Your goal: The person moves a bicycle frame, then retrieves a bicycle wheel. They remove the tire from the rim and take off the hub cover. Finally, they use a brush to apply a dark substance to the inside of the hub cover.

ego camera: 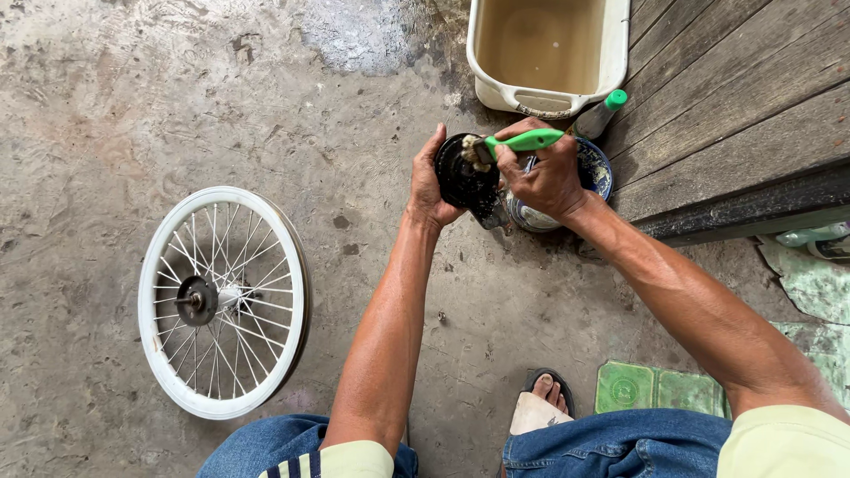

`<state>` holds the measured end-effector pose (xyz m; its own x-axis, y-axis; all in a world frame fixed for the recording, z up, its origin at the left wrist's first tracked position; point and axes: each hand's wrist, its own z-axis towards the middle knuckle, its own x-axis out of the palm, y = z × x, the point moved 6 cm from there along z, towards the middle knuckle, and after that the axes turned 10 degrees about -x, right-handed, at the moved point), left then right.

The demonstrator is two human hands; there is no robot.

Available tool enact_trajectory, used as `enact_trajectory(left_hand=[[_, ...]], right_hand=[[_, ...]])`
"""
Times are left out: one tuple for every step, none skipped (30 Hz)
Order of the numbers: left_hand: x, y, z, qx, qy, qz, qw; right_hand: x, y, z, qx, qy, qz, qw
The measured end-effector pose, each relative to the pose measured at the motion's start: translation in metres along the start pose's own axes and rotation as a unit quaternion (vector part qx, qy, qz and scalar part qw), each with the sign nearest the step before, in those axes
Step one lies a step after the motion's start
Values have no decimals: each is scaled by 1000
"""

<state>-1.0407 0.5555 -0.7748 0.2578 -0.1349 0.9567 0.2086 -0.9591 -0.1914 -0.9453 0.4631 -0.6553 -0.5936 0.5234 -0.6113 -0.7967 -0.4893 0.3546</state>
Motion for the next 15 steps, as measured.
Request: enact_trajectory(left_hand=[[-1,-2,-1,8,-5,-3,1000],[-2,-5,-1,15,-9,-6,1000],[-2,-8,-2,22,-12,-10,1000],[-4,-14,-4,39,-31,7,999],[-6,-24,-7,57,-50,23,997],[-8,-32,-10,75,-68,40,994],[-7,-36,-12,80,-60,40,994],[-6,-39,-15,85,-52,39,994],[-5,-41,-16,90,-45,40,994],[-4,-42,-16,101,-39,43,993],[-3,-42,-16,111,-35,45,992],[-2,-42,-15,121,-31,48,991],[-3,-40,-14,112,-45,42,992],[-4,-39,-12,104,-57,35,992],[-5,-38,-11,97,-69,28,993]], right_hand=[[2,-3,-1,7,9,4,1000],[5,-6,-4,14,19,7,1000],[8,-6,-8,10,27,14,1000],[12,-4,-12,6,34,20,999],[15,-3,-17,1,42,27,999],[19,-1,-23,15,63,32,997],[23,2,-30,28,83,37,995],[27,3,-33,41,104,44,993],[28,3,-34,46,103,44,993],[28,3,-35,50,101,45,993],[29,3,-34,56,100,47,992],[25,4,-31,36,75,30,996],[21,6,-27,17,50,12,999],[17,8,-24,-3,26,-6,1000],[19,9,-22,-2,46,8,999]])
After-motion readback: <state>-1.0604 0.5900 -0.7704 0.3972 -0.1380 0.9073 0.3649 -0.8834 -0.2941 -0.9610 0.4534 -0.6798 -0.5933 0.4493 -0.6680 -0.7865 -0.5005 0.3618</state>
